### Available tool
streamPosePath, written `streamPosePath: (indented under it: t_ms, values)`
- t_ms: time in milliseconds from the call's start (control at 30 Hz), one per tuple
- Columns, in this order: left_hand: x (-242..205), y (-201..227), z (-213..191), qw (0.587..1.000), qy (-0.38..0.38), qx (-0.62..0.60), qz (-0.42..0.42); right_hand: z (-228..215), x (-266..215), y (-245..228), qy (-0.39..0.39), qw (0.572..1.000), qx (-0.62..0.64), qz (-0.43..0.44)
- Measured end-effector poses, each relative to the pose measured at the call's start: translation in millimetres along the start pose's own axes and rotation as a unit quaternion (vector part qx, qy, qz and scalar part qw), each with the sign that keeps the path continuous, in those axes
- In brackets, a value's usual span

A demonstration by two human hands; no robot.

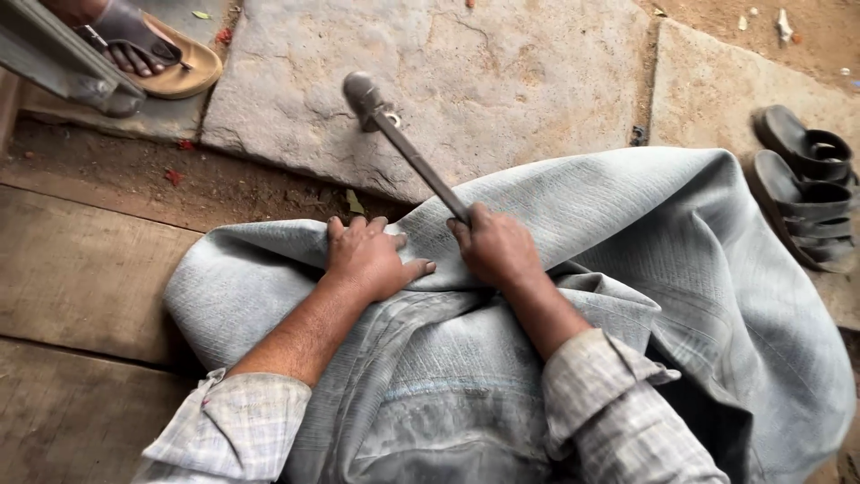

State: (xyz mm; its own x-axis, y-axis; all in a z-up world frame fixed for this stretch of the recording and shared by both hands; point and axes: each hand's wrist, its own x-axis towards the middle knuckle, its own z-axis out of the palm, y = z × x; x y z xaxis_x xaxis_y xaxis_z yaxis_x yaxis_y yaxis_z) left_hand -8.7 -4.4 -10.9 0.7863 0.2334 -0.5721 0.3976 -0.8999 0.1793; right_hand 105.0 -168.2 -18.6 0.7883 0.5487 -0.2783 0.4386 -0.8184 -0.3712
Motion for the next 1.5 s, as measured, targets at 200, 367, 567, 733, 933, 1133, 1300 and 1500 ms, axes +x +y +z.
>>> streamPosePath:
  t_ms: [200,367,567,733,933,1133,1300,1500]
  values:
    - [2,-2,4,1.0,-0.009,-0.015,0.003,12,1,13,0.011,1.0,0.001,-0.004]
    - [4,-6,6,0.999,-0.017,-0.031,-0.009,-12,-10,-6,0.024,0.996,0.066,0.053]
    - [4,-9,12,0.999,0.021,-0.045,0.008,-11,-8,1,0.061,0.994,0.084,0.031]
    - [0,-4,5,1.0,-0.012,-0.026,-0.001,11,0,21,0.018,0.998,-0.049,-0.03]
    - [6,-6,11,1.0,0.004,-0.03,0.007,-4,-11,8,0.015,0.998,0.033,0.048]
    - [1,-9,12,0.999,-0.007,-0.046,0.005,-27,-11,10,0.049,0.99,0.111,0.076]
    - [0,-3,-6,0.999,0.001,-0.05,0.004,-20,5,42,0.008,1.0,-0.012,0.022]
    - [25,-15,-9,0.99,-0.051,-0.124,-0.036,-5,-6,42,-0.02,0.997,-0.037,0.061]
